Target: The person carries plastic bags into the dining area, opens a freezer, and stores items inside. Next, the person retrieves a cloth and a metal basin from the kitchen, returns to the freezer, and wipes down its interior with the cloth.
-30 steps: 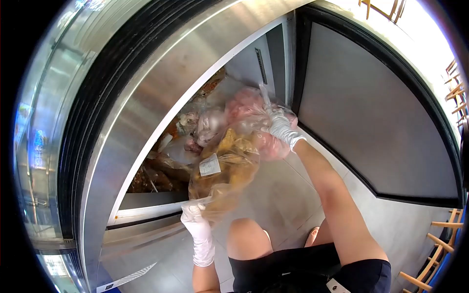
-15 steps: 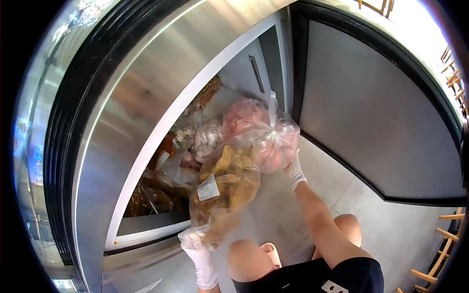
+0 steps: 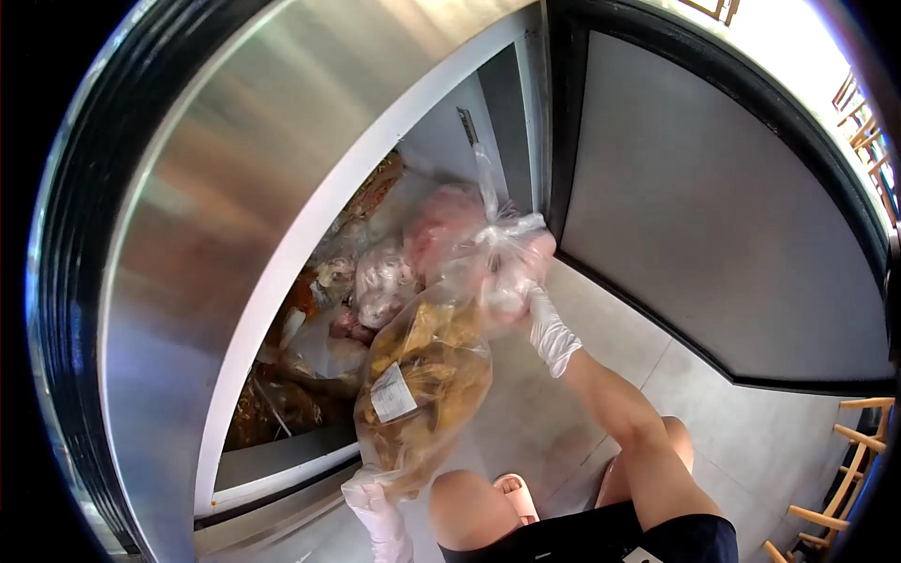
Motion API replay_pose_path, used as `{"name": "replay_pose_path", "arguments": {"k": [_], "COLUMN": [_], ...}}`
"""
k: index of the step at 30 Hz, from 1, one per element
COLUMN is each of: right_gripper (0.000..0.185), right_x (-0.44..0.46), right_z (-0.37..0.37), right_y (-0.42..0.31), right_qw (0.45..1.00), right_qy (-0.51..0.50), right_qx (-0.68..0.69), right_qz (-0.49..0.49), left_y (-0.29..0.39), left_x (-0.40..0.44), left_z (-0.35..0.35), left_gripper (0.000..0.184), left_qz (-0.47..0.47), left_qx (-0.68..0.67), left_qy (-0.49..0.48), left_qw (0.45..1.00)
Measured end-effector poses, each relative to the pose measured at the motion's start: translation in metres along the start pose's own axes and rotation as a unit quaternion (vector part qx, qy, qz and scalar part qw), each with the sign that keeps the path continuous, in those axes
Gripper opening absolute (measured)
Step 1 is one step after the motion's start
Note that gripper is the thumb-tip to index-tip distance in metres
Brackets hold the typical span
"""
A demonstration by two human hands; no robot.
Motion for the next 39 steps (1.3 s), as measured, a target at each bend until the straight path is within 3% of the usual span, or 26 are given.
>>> {"name": "replay_pose_path", "arguments": {"k": [1, 2, 3, 5, 8, 11, 12, 15, 16, 19, 22, 23, 25, 27, 29, 31, 32, 33, 35, 37, 38, 39], "right_gripper": [0.036, 0.033, 0.034, 0.033, 0.035, 0.036, 0.044, 0.060, 0.072, 0.084, 0.077, 0.076, 0.077, 0.074, 0.055, 0.035, 0.033, 0.035, 0.035, 0.051, 0.060, 0.076], "right_x": [0.001, -0.030, 0.009, -0.009, 0.075, 0.048, 0.039, 0.014, 0.021, 0.025, 0.029, 0.038, 0.056, 0.070, 0.161, 0.164, 0.109, 0.150, 0.136, 0.121, 0.070, 0.048], "right_z": [0.003, 0.037, 0.030, 0.082, 0.054, 0.038, 0.022, -0.001, -0.002, -0.002, 0.022, 0.026, 0.044, 0.072, 0.046, 0.050, 0.081, 0.065, 0.060, 0.046, 0.058, 0.062], "right_y": [0.000, -0.011, 0.001, -0.012, -0.009, -0.010, -0.010, -0.008, -0.003, -0.001, 0.003, 0.005, 0.013, 0.015, 0.023, -0.002, -0.021, -0.016, -0.021, -0.019, -0.026, -0.026], "right_qw": [1.000, 0.986, 0.988, 0.985, 0.950, 0.879, 0.840, 0.840, 0.917, 0.927, 0.899, 0.878, 0.898, 0.920, 0.890, 0.865, 0.877, 0.914, 0.908, 0.871, 0.858, 0.836], "right_qy": [-0.003, -0.008, -0.049, -0.024, -0.063, 0.057, 0.124, 0.244, 0.178, 0.196, 0.161, 0.152, 0.121, 0.078, 0.025, -0.012, -0.041, -0.108, -0.042, 0.120, 0.152, 0.112], "right_qx": [-0.007, -0.149, -0.142, -0.172, -0.303, -0.404, -0.465, -0.405, -0.264, -0.157, -0.279, -0.337, -0.303, -0.266, -0.351, -0.443, -0.387, -0.296, -0.311, -0.377, -0.322, -0.323], "right_qz": [-0.013, -0.076, -0.042, 0.003, -0.033, -0.247, -0.249, -0.268, -0.241, -0.279, -0.298, -0.305, -0.294, -0.276, -0.290, -0.235, -0.283, -0.256, -0.277, -0.291, -0.371, -0.429], "left_y": [0.000, 0.001, 0.003, 0.006, -0.009, -0.021, -0.024, -0.013, -0.013, -0.018, -0.035, -0.029, -0.016, -0.033, -0.039, -0.039, -0.034, -0.028, -0.015, -0.016, -0.017, -0.016], "left_x": [0.001, 0.001, -0.001, 0.000, 0.003, 0.006, 0.005, 0.004, 0.004, 0.007, 0.005, 0.005, 0.003, 0.004, 0.006, 0.003, 0.005, 0.007, 0.006, 0.005, 0.003, 0.003], "left_z": [0.001, 0.003, 0.004, 0.003, -0.012, -0.020, -0.019, -0.013, -0.012, -0.015, -0.024, -0.018, -0.010, -0.020, -0.024, -0.024, -0.022, -0.018, -0.011, -0.014, -0.014, -0.013], "left_gripper": [0.032, 0.034, 0.036, 0.039, 0.042, 0.040, 0.038, 0.031, 0.030, 0.027, 0.035, 0.028, 0.017, 0.017, 0.018, 0.017, 0.019, 0.020, 0.023, 0.020, 0.018, 0.018], "left_qz": [-0.008, -0.019, -0.030, -0.042, -0.048, -0.053, -0.054, -0.081, -0.083, -0.093, -0.128, -0.134, -0.144, -0.122, -0.114, -0.132, -0.120, -0.106, -0.087, -0.118, -0.135, -0.134], "left_qx": [-0.011, -0.022, -0.031, -0.036, -0.021, -0.021, -0.023, -0.003, -0.005, -0.012, -0.026, -0.029, -0.034, -0.045, -0.044, -0.028, -0.033, -0.040, -0.053, -0.027, -0.015, -0.018], "left_qy": [0.018, 0.032, 0.048, 0.056, 0.054, 0.036, 0.029, 0.022, 0.022, 0.030, 0.059, 0.081, 0.121, 0.098, 0.109, 0.136, 0.106, 0.076, 0.020, 0.036, 0.040, 0.042], "left_qw": [1.000, 0.999, 0.998, 0.997, 0.997, 0.998, 0.998, 0.997, 0.996, 0.995, 0.990, 0.987, 0.982, 0.987, 0.986, 0.981, 0.987, 0.991, 0.995, 0.992, 0.990, 0.990]}}
Point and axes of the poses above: each hand's wrist, its own x-axis towards the middle knuckle, its own z-axis out of the palm, y = z × x, the point moved 4 cm from there along x, towards the middle knuckle, and after that the axes turned 3 degrees about -x, right-handed, at the moved point
